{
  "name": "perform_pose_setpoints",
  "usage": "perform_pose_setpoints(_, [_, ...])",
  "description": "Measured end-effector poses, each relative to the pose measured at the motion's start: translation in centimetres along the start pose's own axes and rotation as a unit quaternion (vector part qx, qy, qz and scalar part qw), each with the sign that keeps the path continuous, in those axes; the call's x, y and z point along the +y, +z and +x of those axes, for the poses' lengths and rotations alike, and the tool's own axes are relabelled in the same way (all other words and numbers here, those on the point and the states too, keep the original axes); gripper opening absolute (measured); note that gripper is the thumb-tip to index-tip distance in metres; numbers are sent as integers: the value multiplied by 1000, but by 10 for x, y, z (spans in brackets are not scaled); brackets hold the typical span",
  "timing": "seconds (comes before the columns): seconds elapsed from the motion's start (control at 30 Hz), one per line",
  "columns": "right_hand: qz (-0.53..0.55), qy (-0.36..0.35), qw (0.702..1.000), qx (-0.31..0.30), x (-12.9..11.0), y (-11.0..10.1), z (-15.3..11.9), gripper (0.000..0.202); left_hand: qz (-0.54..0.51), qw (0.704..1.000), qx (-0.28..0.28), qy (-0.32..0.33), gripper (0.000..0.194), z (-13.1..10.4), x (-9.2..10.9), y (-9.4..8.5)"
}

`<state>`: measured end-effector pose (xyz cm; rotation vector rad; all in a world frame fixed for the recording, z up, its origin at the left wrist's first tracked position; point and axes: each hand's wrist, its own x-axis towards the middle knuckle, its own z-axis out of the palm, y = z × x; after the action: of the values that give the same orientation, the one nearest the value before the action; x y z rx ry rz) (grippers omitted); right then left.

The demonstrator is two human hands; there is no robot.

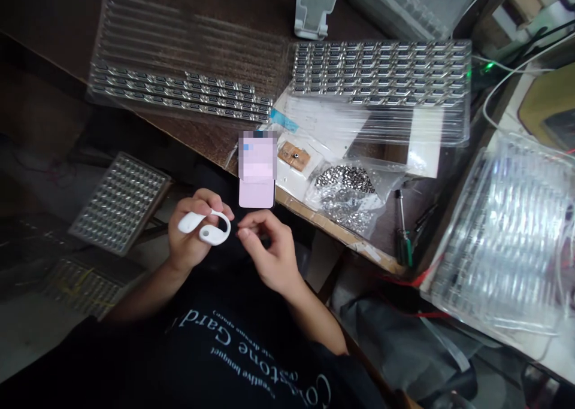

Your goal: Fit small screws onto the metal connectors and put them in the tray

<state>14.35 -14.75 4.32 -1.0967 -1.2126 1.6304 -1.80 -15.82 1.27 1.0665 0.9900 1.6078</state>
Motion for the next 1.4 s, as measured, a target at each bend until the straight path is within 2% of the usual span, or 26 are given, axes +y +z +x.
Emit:
perform_pose_setpoints(0.1, [130,131,978,-102,0,2,2,36,42,999,-22,8,8,0,0,-1])
perform_pose_setpoints(0.17, [199,176,953,-145,1,5,4,36,58,998,-37,5,12,1,0,-3])
perform_pose_setpoints(0.27, [263,212,929,-153,3,10,6,31,75,995,-57,-6,18,3,3,-6])
perform_pose_setpoints(0.4, [303,239,906,-176,6,12,6,32,122,984,-115,-52,24,9,15,-13])
perform_pose_setpoints(0.43, [294,236,909,-180,6,12,5,32,129,981,-124,-70,26,11,18,-14])
perform_pose_setpoints(0.5, [246,207,934,-156,9,11,3,33,135,978,-115,-106,29,13,23,-14])
perform_pose_setpoints(0.57, [180,145,969,-83,12,10,0,35,130,979,-81,-136,31,14,25,-12])
perform_pose_setpoints(0.63, [129,75,989,-10,14,11,-3,36,112,980,-53,-153,31,14,25,-9])
perform_pose_setpoints(0.73, [94,17,995,35,15,13,-5,34,66,981,-38,-176,31,15,23,-6])
perform_pose_setpoints(0.93, [54,-14,996,62,12,15,-4,34,-4,975,-41,-217,43,14,22,0])
perform_pose_setpoints(1.13, [87,-25,995,52,10,9,-4,40,26,980,-56,-188,41,7,29,4])
perform_pose_setpoints(1.23, [95,-32,994,41,8,6,-2,44,131,976,-76,-153,43,3,38,6])
perform_pose_setpoints(1.4, [85,-14,996,35,5,3,1,40,294,947,-119,-53,46,3,55,12])
